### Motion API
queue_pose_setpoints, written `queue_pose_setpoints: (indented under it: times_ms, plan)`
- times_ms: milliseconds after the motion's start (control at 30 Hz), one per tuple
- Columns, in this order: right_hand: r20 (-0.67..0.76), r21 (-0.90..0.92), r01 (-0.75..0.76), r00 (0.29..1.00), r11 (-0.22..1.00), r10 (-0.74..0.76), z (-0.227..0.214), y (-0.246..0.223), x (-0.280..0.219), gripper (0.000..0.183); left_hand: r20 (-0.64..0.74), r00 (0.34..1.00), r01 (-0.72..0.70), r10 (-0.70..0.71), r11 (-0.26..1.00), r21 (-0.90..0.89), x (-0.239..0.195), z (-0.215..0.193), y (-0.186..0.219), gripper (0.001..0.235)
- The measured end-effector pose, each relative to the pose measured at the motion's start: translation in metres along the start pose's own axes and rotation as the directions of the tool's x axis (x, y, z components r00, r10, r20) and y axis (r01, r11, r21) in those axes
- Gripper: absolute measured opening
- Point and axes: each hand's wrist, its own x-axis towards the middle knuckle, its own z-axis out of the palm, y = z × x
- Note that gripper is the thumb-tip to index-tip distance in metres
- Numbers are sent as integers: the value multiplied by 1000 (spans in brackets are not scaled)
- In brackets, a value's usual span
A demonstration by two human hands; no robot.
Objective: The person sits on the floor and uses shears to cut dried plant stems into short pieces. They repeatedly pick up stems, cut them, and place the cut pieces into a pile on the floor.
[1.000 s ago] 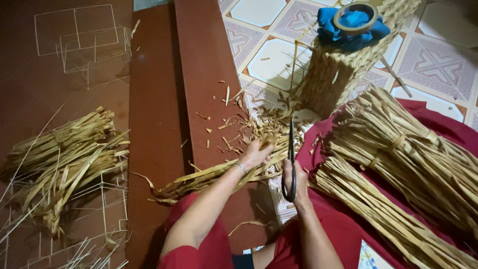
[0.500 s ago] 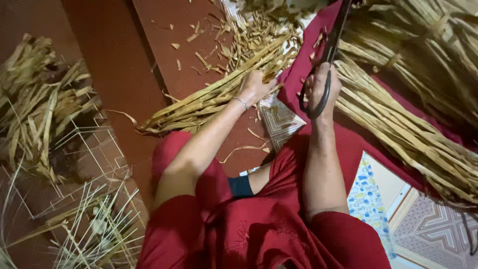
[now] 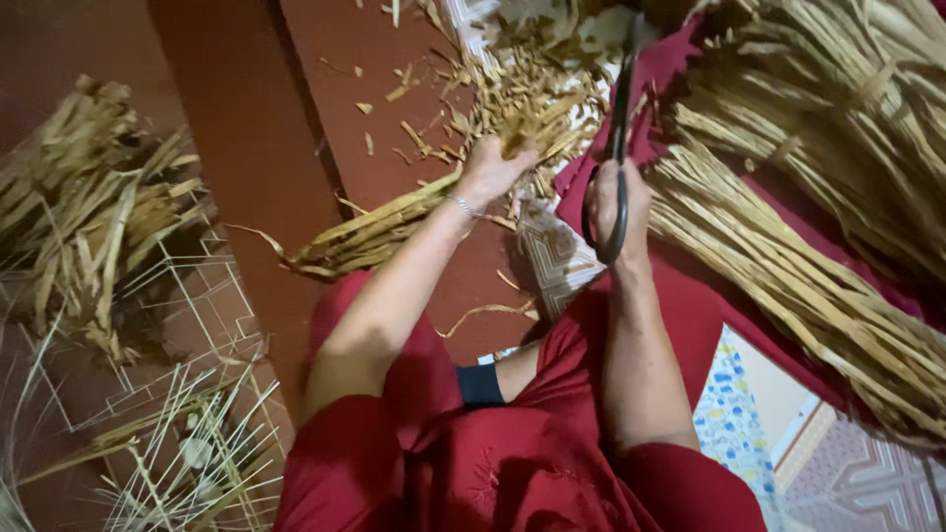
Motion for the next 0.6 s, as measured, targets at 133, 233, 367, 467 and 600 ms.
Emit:
queue_pose_setpoints:
  times_ms: [133, 233, 367, 467, 600]
  plan:
    - [168, -255, 134, 981, 958, -92, 18, 15, -11, 36, -215, 968, -205, 125, 890, -408, -10, -31, 3, 26]
    - [265, -247, 110, 963, 963, -43, 35, 21, -17, 41, -229, 964, -236, 135, 831, -504, -21, -42, 8, 22]
    - [306, -330, 174, 949, 928, -69, 43, 17, -24, 49, -232, 966, -213, 112, 854, -474, -25, -50, 13, 23]
    - [290, -427, 208, 953, 880, -85, 41, 7, -27, 52, -264, 954, -246, 139, 868, -431, -24, -50, 14, 23]
    - [316, -452, 472, 878, 757, -359, 43, -1, -30, 49, -290, 947, -267, 135, 834, -482, -24, -47, 17, 22]
